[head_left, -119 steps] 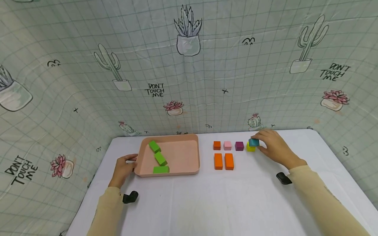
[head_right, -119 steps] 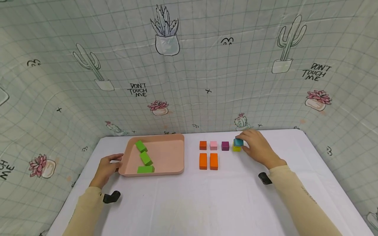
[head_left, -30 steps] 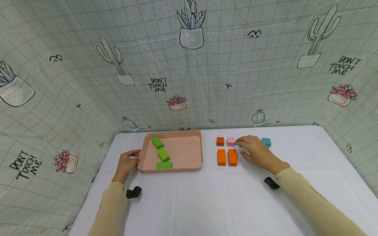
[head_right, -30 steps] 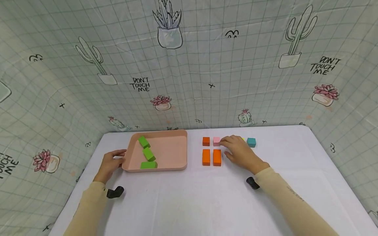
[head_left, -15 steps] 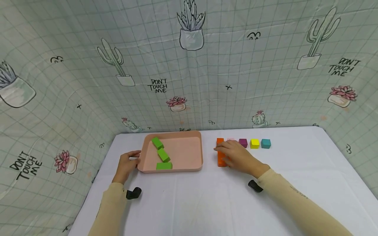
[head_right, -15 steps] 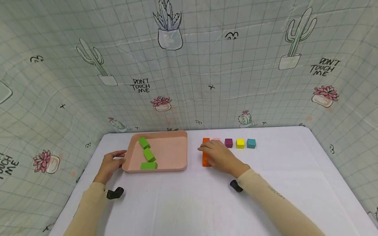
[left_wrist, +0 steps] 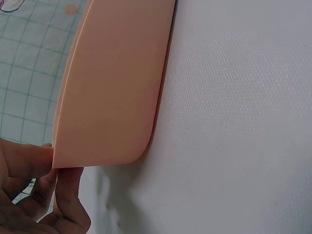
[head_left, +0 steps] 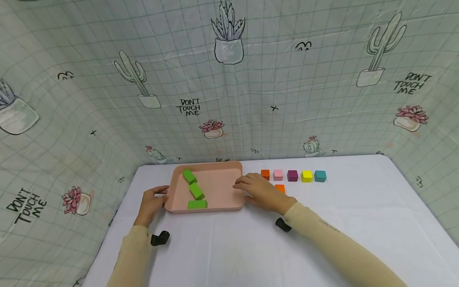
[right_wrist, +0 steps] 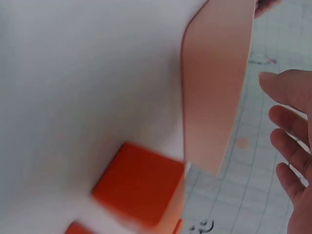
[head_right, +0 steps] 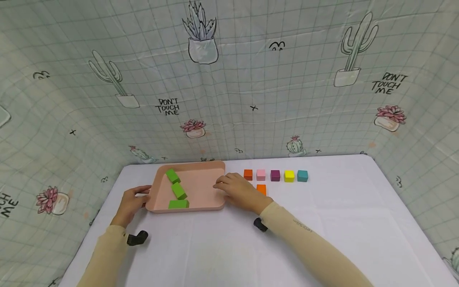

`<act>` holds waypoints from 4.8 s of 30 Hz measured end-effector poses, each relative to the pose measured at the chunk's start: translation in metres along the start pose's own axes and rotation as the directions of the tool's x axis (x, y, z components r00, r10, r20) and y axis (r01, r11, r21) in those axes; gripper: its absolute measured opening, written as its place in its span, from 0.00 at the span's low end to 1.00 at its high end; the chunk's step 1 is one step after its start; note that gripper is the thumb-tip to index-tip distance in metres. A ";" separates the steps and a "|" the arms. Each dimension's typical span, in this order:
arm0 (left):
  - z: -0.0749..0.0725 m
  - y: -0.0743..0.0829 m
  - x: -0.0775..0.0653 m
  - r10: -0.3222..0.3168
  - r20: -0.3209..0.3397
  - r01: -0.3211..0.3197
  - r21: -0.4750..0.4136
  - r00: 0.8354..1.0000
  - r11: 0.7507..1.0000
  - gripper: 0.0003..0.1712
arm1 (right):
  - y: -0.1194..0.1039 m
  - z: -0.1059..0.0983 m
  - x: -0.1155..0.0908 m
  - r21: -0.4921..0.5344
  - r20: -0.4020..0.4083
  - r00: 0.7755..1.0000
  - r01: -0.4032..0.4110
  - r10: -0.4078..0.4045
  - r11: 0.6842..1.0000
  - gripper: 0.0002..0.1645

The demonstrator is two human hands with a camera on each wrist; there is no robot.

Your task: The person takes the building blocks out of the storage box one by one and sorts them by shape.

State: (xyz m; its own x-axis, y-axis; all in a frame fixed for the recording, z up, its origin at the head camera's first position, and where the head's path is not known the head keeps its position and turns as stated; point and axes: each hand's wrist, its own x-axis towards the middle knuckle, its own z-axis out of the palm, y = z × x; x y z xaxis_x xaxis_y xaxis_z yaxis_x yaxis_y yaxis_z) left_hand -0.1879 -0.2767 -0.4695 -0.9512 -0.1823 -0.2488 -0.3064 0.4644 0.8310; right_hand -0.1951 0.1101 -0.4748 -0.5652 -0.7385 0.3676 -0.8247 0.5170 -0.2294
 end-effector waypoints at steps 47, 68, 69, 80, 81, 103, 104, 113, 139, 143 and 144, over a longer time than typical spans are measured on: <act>0.000 0.000 -0.001 0.016 -0.028 -0.016 -0.014 0.999 1.000 0.25 | -0.047 0.041 0.116 -0.170 0.353 0.909 0.295 -0.221 0.940 0.31; 0.002 0.001 -0.003 0.004 -0.045 -0.004 -0.002 0.999 1.000 0.25 | -0.057 0.051 0.129 -0.285 0.469 0.847 0.413 -0.249 0.865 0.28; 0.002 0.001 -0.003 0.002 -0.046 -0.002 -0.003 0.999 1.000 0.25 | -0.057 0.051 0.129 -0.282 0.477 0.843 0.414 -0.248 0.865 0.27; 0.003 -0.001 0.000 0.009 -0.045 -0.010 -0.008 0.999 1.000 0.25 | -0.050 0.052 0.129 -0.258 0.474 0.855 0.363 -0.209 0.896 0.22; 0.003 -0.001 -0.001 0.007 -0.047 -0.007 -0.005 0.999 1.000 0.25 | -0.049 0.053 0.128 -0.256 0.471 0.858 0.355 -0.205 0.899 0.21; 0.000 0.002 -0.002 0.001 -0.044 0.000 0.026 0.999 1.000 0.25 | -0.027 0.001 0.082 -0.153 0.273 0.962 0.070 -0.026 0.986 0.29; 0.000 0.002 -0.002 0.001 -0.043 0.000 0.026 0.999 1.000 0.25 | -0.025 -0.001 0.078 -0.165 0.258 0.966 0.063 -0.019 0.984 0.30; -0.001 -0.001 -0.003 0.021 -0.038 -0.020 0.014 0.999 1.000 0.25 | -0.006 -0.019 0.036 -0.210 0.074 0.997 0.043 -0.028 0.977 0.32; 0.000 0.002 -0.001 0.007 0.001 -0.007 -0.016 1.000 1.000 0.27 | 0.040 -0.070 -0.077 -0.189 -0.098 0.944 -0.330 0.316 0.925 0.40; 0.001 0.004 0.000 0.012 0.001 -0.012 -0.013 1.000 1.000 0.27 | 0.047 -0.074 -0.097 -0.190 -0.113 0.930 -0.365 0.349 0.912 0.39; 0.001 0.005 0.000 0.011 0.000 -0.011 -0.012 1.000 1.000 0.27 | 0.048 -0.075 -0.102 -0.194 -0.110 0.928 -0.371 0.356 0.908 0.39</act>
State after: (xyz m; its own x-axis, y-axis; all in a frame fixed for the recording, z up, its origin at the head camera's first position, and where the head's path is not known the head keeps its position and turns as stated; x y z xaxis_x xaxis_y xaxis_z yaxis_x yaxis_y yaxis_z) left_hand -0.1893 -0.2739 -0.4660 -0.9545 -0.1771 -0.2400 -0.2957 0.4557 0.8396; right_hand -0.1758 0.2425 -0.4560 -0.8157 -0.4538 0.3588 -0.5352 0.8274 -0.1702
